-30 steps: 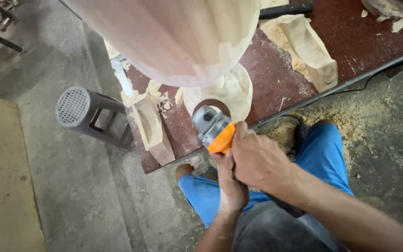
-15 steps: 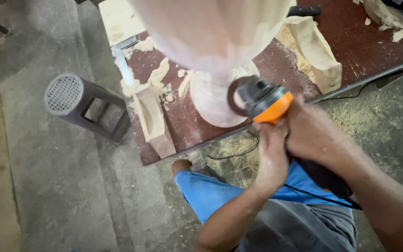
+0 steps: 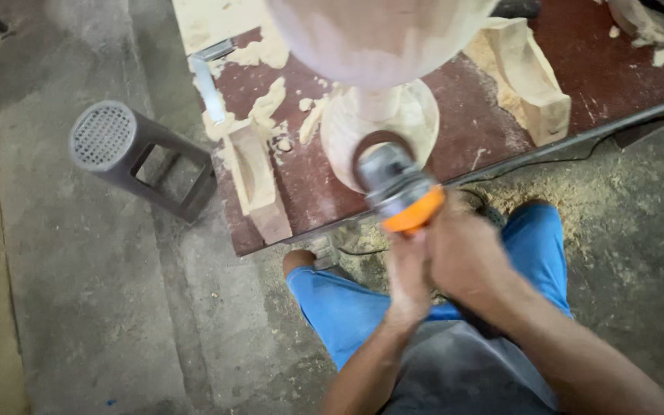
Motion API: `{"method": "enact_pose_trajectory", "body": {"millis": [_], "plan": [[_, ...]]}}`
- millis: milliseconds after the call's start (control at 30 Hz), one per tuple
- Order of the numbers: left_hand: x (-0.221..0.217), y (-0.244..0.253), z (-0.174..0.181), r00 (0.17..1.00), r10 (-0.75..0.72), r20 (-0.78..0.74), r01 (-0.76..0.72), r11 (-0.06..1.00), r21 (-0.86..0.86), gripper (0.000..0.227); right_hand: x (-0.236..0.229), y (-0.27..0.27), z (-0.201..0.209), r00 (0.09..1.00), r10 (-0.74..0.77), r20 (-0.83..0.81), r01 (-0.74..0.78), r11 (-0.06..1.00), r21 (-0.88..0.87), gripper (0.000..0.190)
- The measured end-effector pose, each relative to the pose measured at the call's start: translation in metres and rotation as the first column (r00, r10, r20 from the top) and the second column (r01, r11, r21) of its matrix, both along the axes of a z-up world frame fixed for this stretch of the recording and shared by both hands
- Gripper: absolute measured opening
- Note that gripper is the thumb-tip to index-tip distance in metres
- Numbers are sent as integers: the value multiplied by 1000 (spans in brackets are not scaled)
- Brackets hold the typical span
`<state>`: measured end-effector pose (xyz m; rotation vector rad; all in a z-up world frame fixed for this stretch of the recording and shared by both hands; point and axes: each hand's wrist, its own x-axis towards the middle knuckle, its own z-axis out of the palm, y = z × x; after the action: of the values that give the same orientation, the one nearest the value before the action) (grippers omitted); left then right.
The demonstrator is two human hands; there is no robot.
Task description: The person uses an angle grinder with a sanding disc to smooth the surface of a large wooden object. They hold the tool with both hands and move it along the curved base of the object, generating wood dust.
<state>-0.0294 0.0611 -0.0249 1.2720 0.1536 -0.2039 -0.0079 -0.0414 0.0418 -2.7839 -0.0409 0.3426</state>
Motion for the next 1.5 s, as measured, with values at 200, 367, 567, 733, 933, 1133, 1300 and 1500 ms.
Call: {"method": "enact_pose_trajectory", "body": {"millis": [200,367,567,733,933,1133,1300,1500], "plan": [[1,11,-25,976,68,208,-12,965,-262,69,-1,20,-2,991,-129,46,111,953,281,49],[-1,-25,-49,949,-24,315,96,972,-216,59,-9,-13,-13,970,-235,67,209,938,275,68],[-7,-50,-71,936,-222,274,305,900,-313,21,-18,-39,-18,908,-416,43,393,883,258,70],[-15,-38,-51,928,-225,296,279,948,-154,27,-25,-34,-1,941,-331,64,304,915,265,74],[-5,-8,-29,967,64,247,25,939,-344,67,-5,3,5,995,-65,78,50,981,187,61],[4,-19,-45,982,29,188,71,860,-505,68,4,0,3,985,-170,26,162,966,199,66],[13,-52,-54,996,-28,88,74,808,-584,55,5,-22,3,952,-303,53,286,936,207,68],[8,-56,-50,906,-204,370,279,947,-161,27,-8,-35,14,869,-491,59,474,860,187,70]]}}
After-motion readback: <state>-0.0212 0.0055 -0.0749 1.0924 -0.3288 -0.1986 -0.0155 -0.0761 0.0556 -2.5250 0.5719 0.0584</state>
